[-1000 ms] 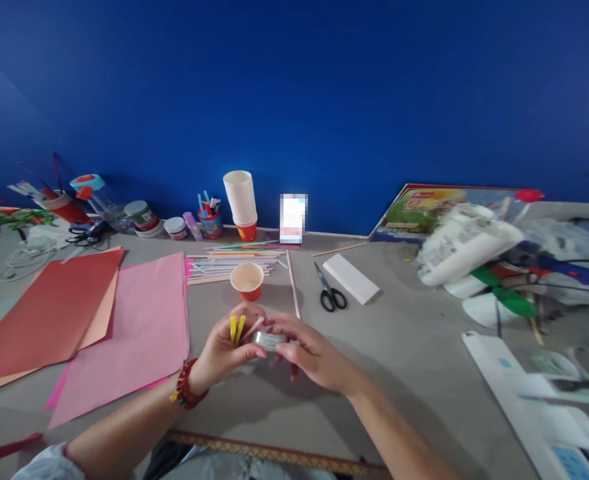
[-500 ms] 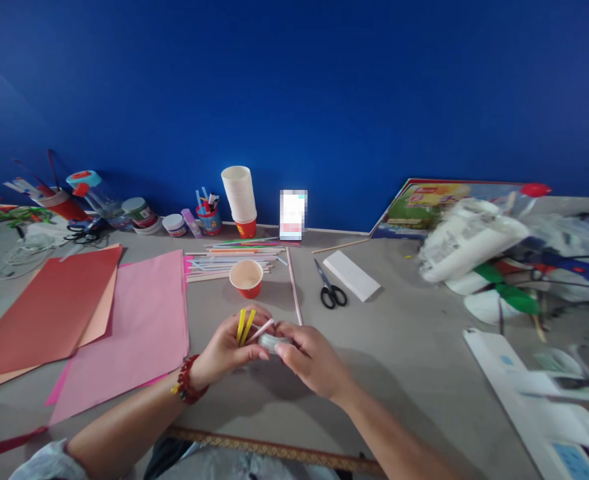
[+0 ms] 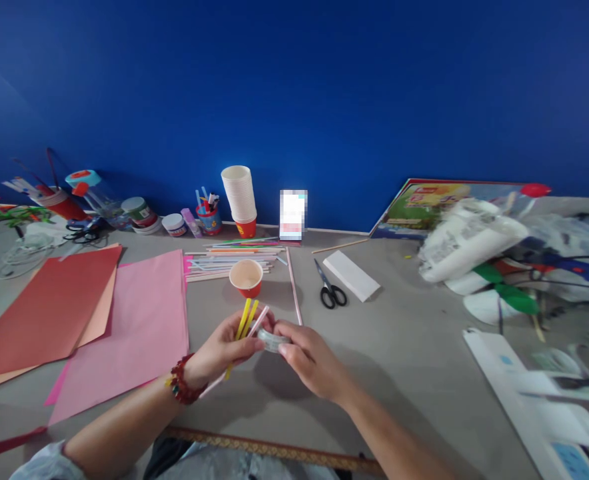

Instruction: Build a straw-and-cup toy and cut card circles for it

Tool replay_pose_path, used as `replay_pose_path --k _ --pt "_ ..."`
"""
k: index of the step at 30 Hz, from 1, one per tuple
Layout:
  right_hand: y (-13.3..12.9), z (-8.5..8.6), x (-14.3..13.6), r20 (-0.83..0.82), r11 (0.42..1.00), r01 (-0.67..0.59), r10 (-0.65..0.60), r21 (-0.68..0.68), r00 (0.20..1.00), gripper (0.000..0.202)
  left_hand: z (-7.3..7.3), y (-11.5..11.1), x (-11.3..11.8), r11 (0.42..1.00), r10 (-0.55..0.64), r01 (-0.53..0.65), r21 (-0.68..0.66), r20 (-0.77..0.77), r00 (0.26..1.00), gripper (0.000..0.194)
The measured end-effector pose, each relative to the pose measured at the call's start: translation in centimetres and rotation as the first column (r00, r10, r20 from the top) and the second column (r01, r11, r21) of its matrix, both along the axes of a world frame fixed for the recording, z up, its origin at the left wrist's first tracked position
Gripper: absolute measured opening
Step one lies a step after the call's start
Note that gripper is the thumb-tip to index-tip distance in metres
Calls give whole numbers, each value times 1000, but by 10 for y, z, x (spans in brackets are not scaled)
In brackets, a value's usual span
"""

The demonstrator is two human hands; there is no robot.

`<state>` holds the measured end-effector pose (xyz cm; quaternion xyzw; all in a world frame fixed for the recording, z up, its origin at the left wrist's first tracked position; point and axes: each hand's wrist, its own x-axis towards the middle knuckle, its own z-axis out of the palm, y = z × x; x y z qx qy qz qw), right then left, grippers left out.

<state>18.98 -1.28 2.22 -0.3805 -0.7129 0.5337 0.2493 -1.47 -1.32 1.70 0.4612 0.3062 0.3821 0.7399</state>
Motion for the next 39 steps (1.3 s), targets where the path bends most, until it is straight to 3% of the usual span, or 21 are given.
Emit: replay_pose_path --k 3,7,17,26,39 --pt "1 5 -5 93 993 -16 5 120 996 9 3 -3 1 999 13 -11 30 -40 999 26" --pt "0 5 -5 86 989 -35 22 147 996 9 -2 -4 1 998 -25 27 52 -38 999 26" --pt "2 -4 2 -146 986 -109 91 -126 985 10 -6 -2 2 992 -123 128 -18 155 980 29" --pt "2 -3 -2 -259 962 -86 17 -260 966 11 -14 -1 3 986 -148 161 -36 233 961 29" --pt "1 -4 3 -210 924 -91 12 -372 978 27 -13 -1 6 996 -49 62 -61 193 980 31"
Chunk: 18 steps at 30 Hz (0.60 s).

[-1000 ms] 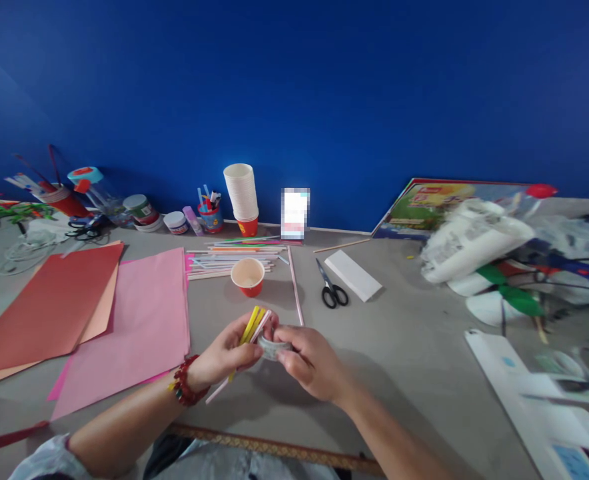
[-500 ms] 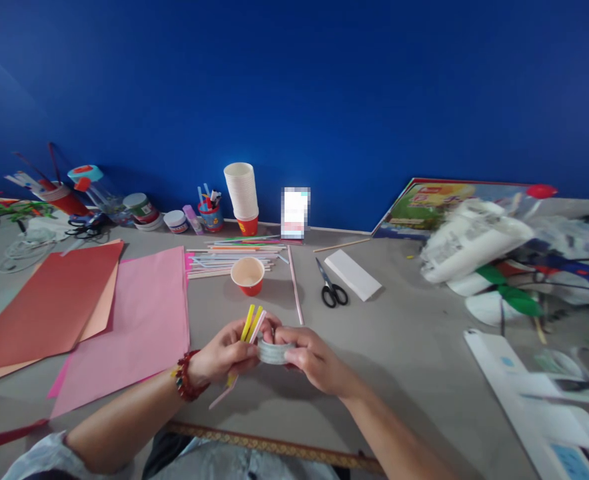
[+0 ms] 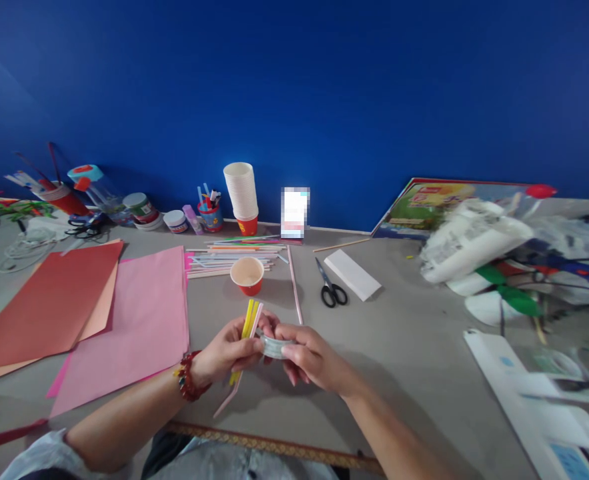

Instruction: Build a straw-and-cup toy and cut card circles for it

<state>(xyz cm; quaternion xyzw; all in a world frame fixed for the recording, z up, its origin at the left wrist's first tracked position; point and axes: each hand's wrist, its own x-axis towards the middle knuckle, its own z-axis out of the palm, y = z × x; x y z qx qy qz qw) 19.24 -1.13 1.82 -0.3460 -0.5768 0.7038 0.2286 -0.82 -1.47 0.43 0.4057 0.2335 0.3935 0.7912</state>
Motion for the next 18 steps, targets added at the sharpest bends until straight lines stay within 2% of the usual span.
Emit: replay_pose_path --k 4,6,9,13,18 --pt "3 -1 2 -124 998 -60 59 -3 991 43 -1 3 -3 998 26 -23 -55 55 998 27" --pt "4 -6 0 -214 997 -78 70 -27 974 48 -2 3 -4 995 9 1 -98 100 995 25" --pt "4 -15 -8 -344 982 -88 26 -164 939 52 -3 4 -5 990 -8 27 -140 138 990 24" --pt "3 -24 -18 -399 919 -138 -22 -369 917 59 -4 3 -6 987 17 1 -159 110 994 27" --pt "2 -29 -18 -436 863 -177 -55 -474 898 70 -6 2 -7 991 26 -18 -133 64 998 32"
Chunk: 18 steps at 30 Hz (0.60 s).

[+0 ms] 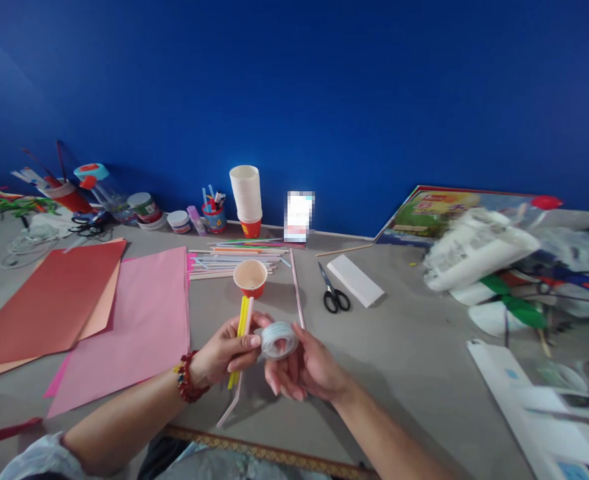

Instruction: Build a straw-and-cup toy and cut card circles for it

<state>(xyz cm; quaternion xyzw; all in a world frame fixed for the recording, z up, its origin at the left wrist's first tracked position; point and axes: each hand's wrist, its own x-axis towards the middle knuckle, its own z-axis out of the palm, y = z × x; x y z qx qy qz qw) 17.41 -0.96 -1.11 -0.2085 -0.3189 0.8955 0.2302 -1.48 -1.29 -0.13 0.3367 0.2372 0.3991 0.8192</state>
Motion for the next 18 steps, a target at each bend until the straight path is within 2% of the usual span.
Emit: replay_pose_path --k 5,10,14,18 --pt "0 0 1 2 996 22 -22 -82 1000 73 2 -3 4 991 114 -111 70 -40 993 28" --pt "-2 0 -2 -17 993 105 -106 -60 994 58 1 -5 10 969 189 -179 167 -46 981 22" --pt "-2 -1 -3 8 973 228 -228 -20 974 44 0 -7 13 947 180 -164 278 -33 983 19" --pt "-2 0 -4 40 961 276 -276 7 960 40 2 -9 13 954 107 -92 286 -37 994 20"
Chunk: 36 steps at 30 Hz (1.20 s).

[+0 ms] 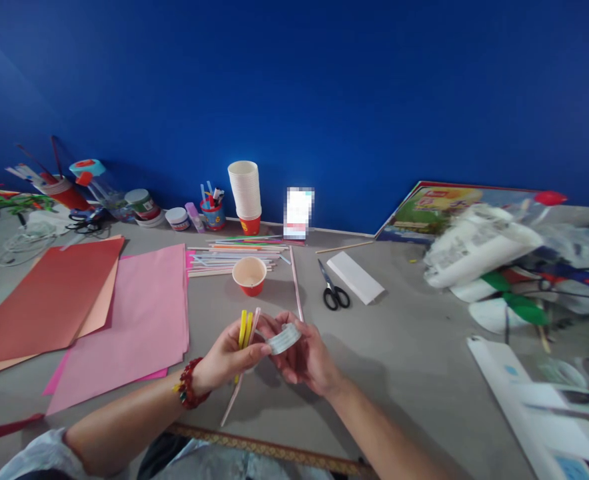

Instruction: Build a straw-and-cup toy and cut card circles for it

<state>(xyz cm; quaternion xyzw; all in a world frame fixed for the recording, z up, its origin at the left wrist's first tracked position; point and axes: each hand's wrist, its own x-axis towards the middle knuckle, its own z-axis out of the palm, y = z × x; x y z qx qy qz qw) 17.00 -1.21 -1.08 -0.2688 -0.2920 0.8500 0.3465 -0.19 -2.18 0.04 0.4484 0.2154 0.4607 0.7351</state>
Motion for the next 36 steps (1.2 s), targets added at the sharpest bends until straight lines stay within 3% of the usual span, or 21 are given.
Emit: replay_pose_path --k 5,9,17,36 --pt "-4 0 -6 86 995 90 -93 47 992 42 0 -2 -1 998 -18 14 -68 -63 998 25" --pt "-8 3 -10 161 989 122 -135 89 978 42 -2 -3 1 996 -45 45 -80 -1 999 26" --pt "-12 8 -14 130 985 147 -158 91 979 48 -9 -3 5 995 -80 87 -47 135 988 19" --pt "-14 5 -13 30 986 166 -167 37 986 47 -7 -4 4 973 -98 145 -180 247 964 11"
